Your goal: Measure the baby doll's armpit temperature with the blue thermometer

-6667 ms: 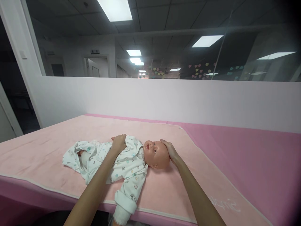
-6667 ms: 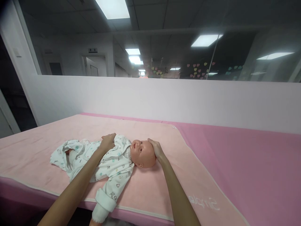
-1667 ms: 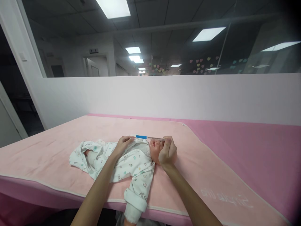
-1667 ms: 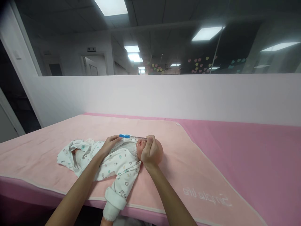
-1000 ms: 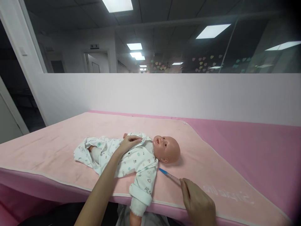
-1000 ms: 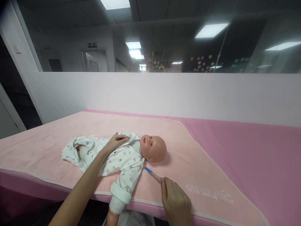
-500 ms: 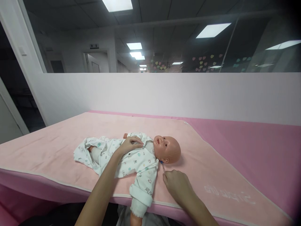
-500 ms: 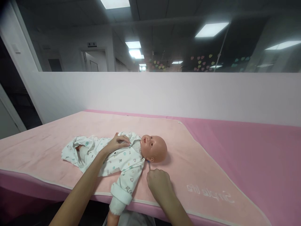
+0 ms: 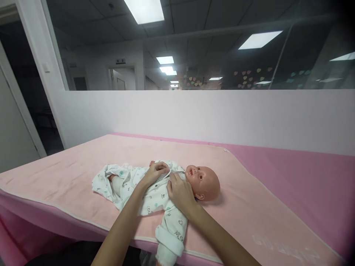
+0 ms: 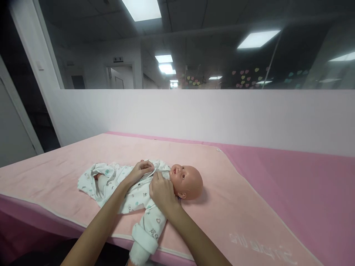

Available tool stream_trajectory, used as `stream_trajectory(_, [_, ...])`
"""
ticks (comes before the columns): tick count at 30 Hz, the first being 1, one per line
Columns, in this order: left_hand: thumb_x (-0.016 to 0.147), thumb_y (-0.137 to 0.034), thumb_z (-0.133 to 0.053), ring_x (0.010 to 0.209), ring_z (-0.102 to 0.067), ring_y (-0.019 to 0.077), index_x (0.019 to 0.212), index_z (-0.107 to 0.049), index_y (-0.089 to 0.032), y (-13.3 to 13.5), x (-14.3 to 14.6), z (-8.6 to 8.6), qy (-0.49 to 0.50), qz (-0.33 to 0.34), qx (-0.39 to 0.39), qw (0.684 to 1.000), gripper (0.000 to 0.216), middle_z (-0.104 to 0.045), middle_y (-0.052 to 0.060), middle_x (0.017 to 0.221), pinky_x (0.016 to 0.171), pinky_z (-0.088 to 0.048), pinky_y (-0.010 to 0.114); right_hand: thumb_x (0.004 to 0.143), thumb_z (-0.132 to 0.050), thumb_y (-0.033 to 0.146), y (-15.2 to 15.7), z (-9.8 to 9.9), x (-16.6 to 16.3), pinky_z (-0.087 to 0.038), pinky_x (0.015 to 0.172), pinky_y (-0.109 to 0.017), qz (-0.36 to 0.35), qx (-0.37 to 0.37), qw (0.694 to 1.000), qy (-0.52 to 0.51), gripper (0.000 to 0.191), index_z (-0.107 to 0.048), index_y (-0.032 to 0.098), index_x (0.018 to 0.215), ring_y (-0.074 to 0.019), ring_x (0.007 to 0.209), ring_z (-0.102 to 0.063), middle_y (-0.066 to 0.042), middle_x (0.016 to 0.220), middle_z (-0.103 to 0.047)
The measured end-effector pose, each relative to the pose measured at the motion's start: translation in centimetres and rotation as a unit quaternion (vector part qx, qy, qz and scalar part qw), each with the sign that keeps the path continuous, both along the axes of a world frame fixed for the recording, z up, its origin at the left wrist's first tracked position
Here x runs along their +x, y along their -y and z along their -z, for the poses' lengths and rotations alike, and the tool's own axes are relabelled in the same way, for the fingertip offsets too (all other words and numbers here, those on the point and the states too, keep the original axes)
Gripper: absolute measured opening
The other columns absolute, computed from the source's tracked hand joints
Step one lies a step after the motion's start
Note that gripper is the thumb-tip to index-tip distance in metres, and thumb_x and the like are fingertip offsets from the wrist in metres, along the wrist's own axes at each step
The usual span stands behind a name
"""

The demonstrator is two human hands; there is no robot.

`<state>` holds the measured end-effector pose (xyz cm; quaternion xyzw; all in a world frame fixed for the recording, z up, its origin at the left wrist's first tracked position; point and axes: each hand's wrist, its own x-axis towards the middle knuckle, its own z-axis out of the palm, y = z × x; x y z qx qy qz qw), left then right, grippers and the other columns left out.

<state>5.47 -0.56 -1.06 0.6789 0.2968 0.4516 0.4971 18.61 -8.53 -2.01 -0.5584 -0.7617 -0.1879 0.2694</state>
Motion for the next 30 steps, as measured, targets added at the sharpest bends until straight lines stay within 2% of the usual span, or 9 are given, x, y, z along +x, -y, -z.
stream_trajectory(4, [0.066,-0.036,-0.066,0.063,-0.050,0.0088,0.073,-0.063,-0.013,0.1,0.0,-0.1,-0.041,-0.018,0.027,0.999,0.025,-0.059,0.000,0.065,0.068,-0.040,0.023,0.077,-0.038,0.009,-0.3,1.7,0.6,-0.036,0.052,-0.023,-0.100,0.065,0.984,-0.134,0.016,-0.052,0.018,0.079,-0.0118,0.060,-0.050,-0.003,0.076,-0.056])
stream_trajectory(9, [0.066,-0.038,-0.067,0.078,-0.057,0.0151,0.078,-0.069,-0.013,0.3,-0.3,-0.3,-0.068,0.003,0.043,0.997,0.028,-0.067,0.005,0.079,0.075,-0.043,0.026,0.082,-0.037,0.011,-0.2,1.8,0.5,-0.044,0.067,-0.025,-0.181,0.124,0.935,-0.278,0.019,-0.055,0.018,0.084,-0.0133,0.076,-0.052,-0.004,0.080,-0.056])
stream_trajectory(13, [0.064,-0.038,-0.069,0.085,-0.059,0.0182,0.084,-0.071,-0.014,0.3,-0.4,-0.2,-0.094,0.050,0.051,0.993,0.030,-0.069,0.007,0.083,0.078,-0.045,0.027,0.083,-0.039,0.014,-0.6,1.7,0.2,-0.045,0.072,-0.028,-0.149,0.110,0.937,-0.295,0.018,-0.056,0.019,0.085,-0.0150,0.081,-0.052,-0.005,0.086,-0.054])
stream_trajectory(17, [0.067,-0.041,-0.066,0.085,-0.060,0.0186,0.084,-0.071,-0.014,0.2,-0.4,-0.1,-0.089,0.057,0.051,0.993,0.032,-0.069,0.007,0.086,0.077,-0.046,0.027,0.084,-0.039,0.016,-0.6,1.5,0.1,-0.044,0.070,-0.029,-0.110,0.070,0.952,-0.278,0.015,-0.054,0.019,0.083,-0.0158,0.078,-0.050,-0.005,0.083,-0.053])
stream_trajectory(21, [0.073,-0.045,-0.059,0.082,-0.060,0.0175,0.082,-0.070,-0.014,0.4,-0.4,-0.3,-0.097,0.066,0.043,0.992,0.035,-0.069,0.006,0.085,0.075,-0.046,0.027,0.085,-0.040,0.018,-0.6,1.5,0.2,-0.044,0.070,-0.028,-0.109,0.064,0.954,-0.273,0.014,-0.053,0.019,0.086,-0.0158,0.078,-0.051,-0.004,0.083,-0.055])
stream_trajectory(30, [0.072,-0.042,-0.061,0.085,-0.059,0.0175,0.084,-0.069,-0.014,0.7,-0.4,-0.5,-0.096,0.070,0.042,0.992,0.032,-0.068,0.006,0.085,0.078,-0.045,0.027,0.084,-0.040,0.016,-0.5,1.8,0.2,-0.043,0.069,-0.026,-0.124,0.081,0.949,-0.280,0.013,-0.053,0.018,0.087,-0.0144,0.076,-0.050,-0.003,0.082,-0.054])
